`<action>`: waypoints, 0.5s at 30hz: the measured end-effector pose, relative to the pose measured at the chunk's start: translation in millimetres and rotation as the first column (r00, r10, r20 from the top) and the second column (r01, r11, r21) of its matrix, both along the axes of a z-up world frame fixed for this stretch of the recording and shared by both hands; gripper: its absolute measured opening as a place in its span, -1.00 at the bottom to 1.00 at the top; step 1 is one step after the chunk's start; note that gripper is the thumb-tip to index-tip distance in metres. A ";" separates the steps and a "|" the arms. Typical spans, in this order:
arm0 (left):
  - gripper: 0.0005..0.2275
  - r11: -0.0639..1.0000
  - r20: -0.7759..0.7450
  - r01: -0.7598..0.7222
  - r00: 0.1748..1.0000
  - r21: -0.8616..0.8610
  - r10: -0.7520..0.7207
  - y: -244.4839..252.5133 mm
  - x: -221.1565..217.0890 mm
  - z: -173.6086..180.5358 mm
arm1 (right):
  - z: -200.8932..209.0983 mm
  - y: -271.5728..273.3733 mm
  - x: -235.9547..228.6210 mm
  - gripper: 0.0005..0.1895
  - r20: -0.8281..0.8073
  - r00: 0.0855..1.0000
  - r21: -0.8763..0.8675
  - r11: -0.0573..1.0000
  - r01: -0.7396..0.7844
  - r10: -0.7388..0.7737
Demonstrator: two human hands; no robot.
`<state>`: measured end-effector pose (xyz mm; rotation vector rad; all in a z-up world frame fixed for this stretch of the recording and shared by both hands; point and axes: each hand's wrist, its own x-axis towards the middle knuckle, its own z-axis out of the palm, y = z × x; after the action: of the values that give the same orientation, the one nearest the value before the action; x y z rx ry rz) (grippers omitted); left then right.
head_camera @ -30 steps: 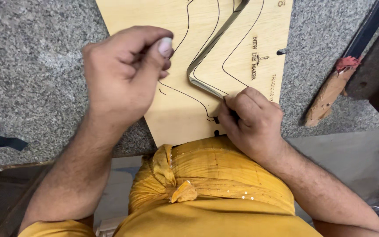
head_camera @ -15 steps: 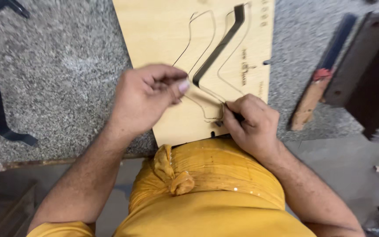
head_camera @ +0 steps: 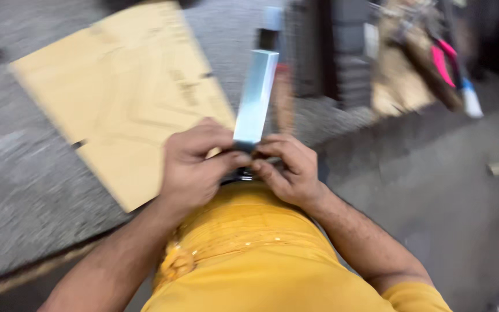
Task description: The person bends a metal strip using a manual bending machine, then repeatedly checks its shape against a wooden template. The person also uses a hammer to tap the metal strip on an anvil to refine the bend.
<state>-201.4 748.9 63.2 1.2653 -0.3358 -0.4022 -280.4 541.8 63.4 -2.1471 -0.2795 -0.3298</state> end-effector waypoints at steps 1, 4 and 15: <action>-0.83 0.998 0.219 -0.022 0.976 0.054 0.010 -6.9 -1.4 2.2 | -1.0 -19.3 -8.2 -0.78 0.002 1.000 0.002 1.000 -0.024 0.024; -0.84 0.996 0.325 0.002 0.945 0.085 -0.030 -28.4 -10.0 11.0 | -8.5 -104.3 -22.3 -0.90 0.135 0.942 -0.042 0.948 0.314 -0.306; -0.85 0.999 0.333 0.024 0.942 0.047 -0.038 -193.9 -56.2 10.1 | -109.1 -302.5 42.3 -0.67 -0.253 0.866 -0.319 0.882 0.346 -0.431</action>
<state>-257.6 555.0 73.4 1.3722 -0.6391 -0.2192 -238.1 239.3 -45.7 -2.4757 0.3275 -0.1743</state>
